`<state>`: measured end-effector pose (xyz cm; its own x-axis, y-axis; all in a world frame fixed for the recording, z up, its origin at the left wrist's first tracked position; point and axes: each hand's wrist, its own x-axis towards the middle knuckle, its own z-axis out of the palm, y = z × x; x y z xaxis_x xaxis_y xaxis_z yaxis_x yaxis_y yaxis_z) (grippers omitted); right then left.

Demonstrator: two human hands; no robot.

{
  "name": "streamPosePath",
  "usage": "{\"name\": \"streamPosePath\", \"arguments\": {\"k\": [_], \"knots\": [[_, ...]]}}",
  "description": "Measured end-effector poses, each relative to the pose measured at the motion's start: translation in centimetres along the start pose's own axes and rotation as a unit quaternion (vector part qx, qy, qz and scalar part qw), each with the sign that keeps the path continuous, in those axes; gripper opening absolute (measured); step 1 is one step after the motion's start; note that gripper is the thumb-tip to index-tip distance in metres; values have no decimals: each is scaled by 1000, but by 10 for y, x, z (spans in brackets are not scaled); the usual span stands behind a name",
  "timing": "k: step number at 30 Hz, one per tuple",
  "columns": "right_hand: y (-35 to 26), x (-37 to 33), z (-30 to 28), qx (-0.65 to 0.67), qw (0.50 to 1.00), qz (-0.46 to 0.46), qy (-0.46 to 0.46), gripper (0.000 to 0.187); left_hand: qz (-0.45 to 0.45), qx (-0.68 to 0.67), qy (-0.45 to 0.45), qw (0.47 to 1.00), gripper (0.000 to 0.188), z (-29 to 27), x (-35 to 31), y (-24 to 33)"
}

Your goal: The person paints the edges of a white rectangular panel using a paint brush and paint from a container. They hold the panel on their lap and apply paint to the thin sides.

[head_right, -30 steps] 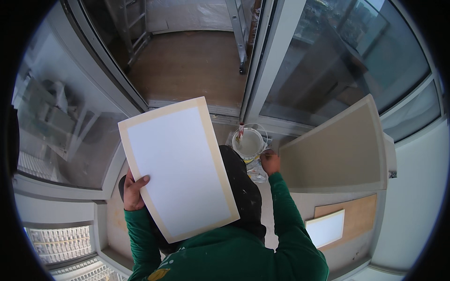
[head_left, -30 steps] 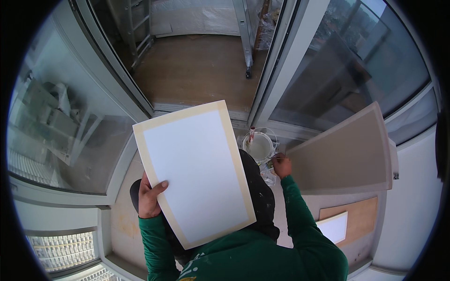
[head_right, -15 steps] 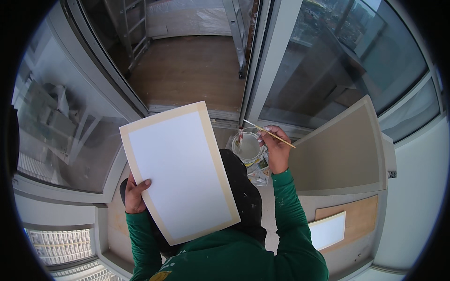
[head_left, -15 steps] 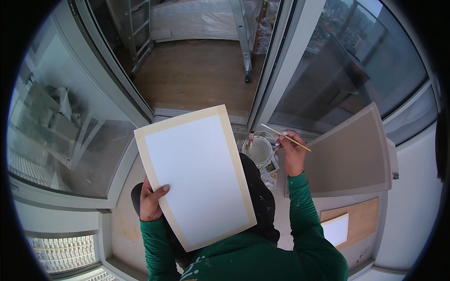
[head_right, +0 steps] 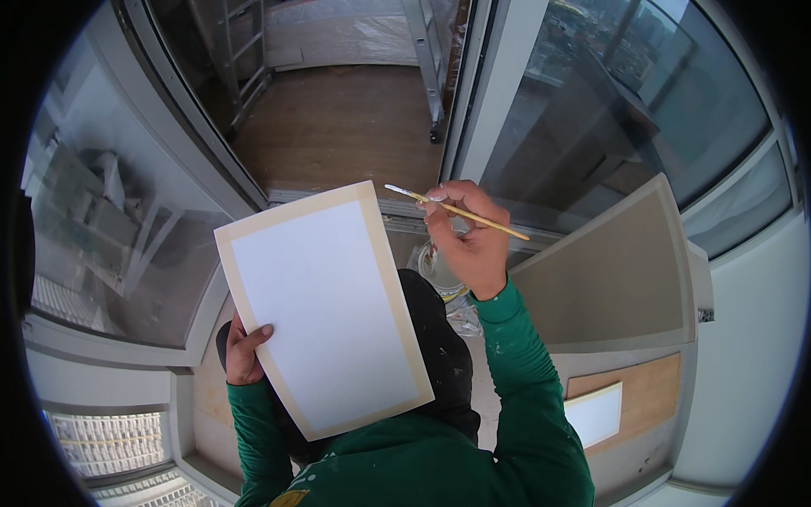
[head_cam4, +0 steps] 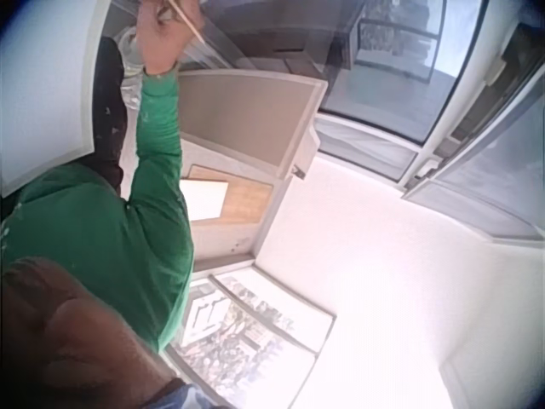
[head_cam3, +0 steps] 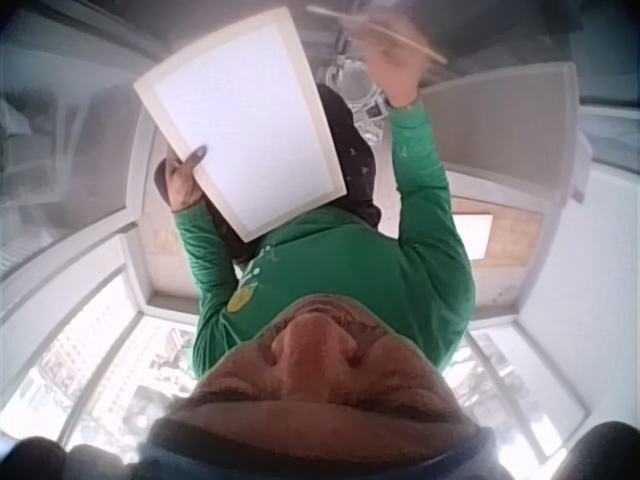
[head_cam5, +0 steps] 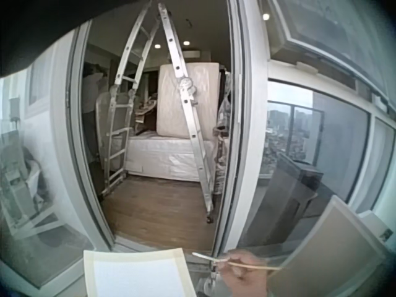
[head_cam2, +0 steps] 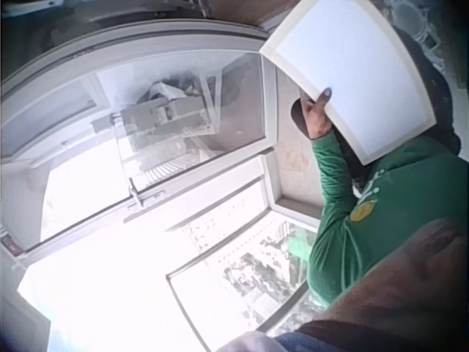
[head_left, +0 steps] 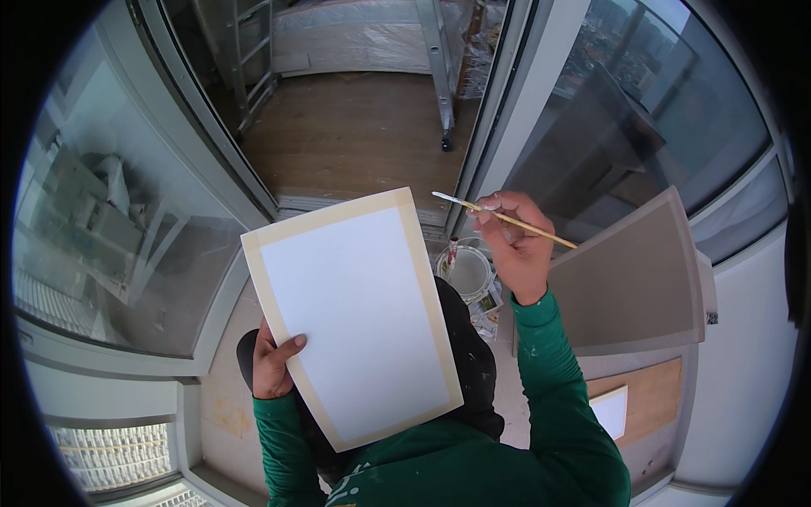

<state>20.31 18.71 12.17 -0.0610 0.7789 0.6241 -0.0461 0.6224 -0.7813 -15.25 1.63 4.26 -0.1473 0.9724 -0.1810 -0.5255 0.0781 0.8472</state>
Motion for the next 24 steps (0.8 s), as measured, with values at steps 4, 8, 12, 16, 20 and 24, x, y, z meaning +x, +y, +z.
{"name": "streamPosePath", "arguments": {"k": [4, 8, 12, 16, 20, 24], "knots": [[10, 6, 6, -71, 996, -46, -16, 16, 3, 0, -5, 1000, 69, -3, 0, -1], [11, 5, 10, -81, 996, -40, -11, 18, -3, 0, -7, 1000, 70, -4, 1, -2], [9, 13, 11, -125, 991, -40, -26, 16, 13, 24, 13, 1000, 63, 6, 0, 0], [13, 19, 13, -149, 987, -38, -36, 14, 14, 23, 9, 1000, 63, 4, 1, -1], [14, 22, 18, -174, 983, -44, -35, 13, 16, 25, 14, 999, 63, 4, 1, -1], [22, 24, 18, -181, 982, -38, -34, 12, 14, 27, 21, 999, 64, 2, 0, -3]]}}
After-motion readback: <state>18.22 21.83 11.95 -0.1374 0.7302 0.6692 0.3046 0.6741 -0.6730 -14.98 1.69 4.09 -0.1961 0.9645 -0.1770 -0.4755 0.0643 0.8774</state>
